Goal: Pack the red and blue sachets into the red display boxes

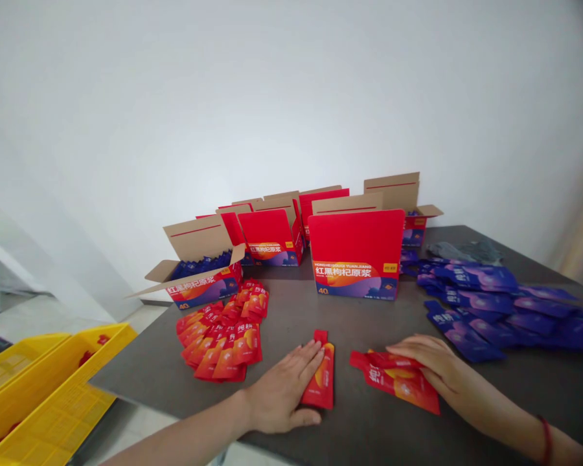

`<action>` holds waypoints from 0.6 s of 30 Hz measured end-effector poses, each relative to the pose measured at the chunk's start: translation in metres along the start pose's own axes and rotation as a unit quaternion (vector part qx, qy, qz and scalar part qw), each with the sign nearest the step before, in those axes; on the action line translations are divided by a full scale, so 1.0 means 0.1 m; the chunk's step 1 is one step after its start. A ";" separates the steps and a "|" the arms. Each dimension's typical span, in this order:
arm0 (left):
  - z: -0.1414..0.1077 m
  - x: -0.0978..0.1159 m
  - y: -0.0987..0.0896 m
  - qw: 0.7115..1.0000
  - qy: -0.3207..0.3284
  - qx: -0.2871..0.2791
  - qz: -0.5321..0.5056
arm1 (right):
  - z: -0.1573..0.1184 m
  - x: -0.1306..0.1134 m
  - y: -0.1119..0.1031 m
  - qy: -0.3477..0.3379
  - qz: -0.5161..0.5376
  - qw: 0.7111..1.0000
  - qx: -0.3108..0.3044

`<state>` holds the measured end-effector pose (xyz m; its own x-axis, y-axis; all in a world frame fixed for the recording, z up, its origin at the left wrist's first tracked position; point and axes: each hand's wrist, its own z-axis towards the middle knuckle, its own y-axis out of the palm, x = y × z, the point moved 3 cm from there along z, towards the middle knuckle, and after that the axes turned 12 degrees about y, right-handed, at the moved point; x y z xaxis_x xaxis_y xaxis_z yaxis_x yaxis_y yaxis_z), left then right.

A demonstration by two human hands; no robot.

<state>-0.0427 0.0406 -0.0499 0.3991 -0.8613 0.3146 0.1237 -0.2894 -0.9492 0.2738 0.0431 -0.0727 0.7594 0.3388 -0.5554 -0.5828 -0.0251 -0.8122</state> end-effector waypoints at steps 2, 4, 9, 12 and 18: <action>0.02 0.01 0.03 1.000 -0.015 -0.001 -0.005 | -0.03 -0.05 0.04 -0.011 0.023 1.000 0.008; 0.06 0.00 0.02 1.000 -0.022 -0.012 -0.013 | 0.00 -0.21 0.07 -0.052 0.034 0.998 0.000; 0.10 -0.03 -0.08 0.995 -0.032 -0.054 -0.079 | 0.33 -0.63 0.25 -0.145 0.017 0.989 0.000; 0.11 0.03 -0.12 0.991 -0.033 0.018 -0.126 | 0.57 -0.70 0.44 -0.152 0.040 0.987 0.017; 0.14 0.21 0.05 0.975 -0.037 0.206 -0.080 | 0.69 -0.66 0.73 -0.154 0.014 0.988 0.009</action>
<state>-0.0208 0.0271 -0.0481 0.4068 -0.7826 0.4712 0.5370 -0.2124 -0.8164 0.1613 0.0839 -0.0827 0.6208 0.6081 -0.4948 -0.6098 -0.0222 -0.7923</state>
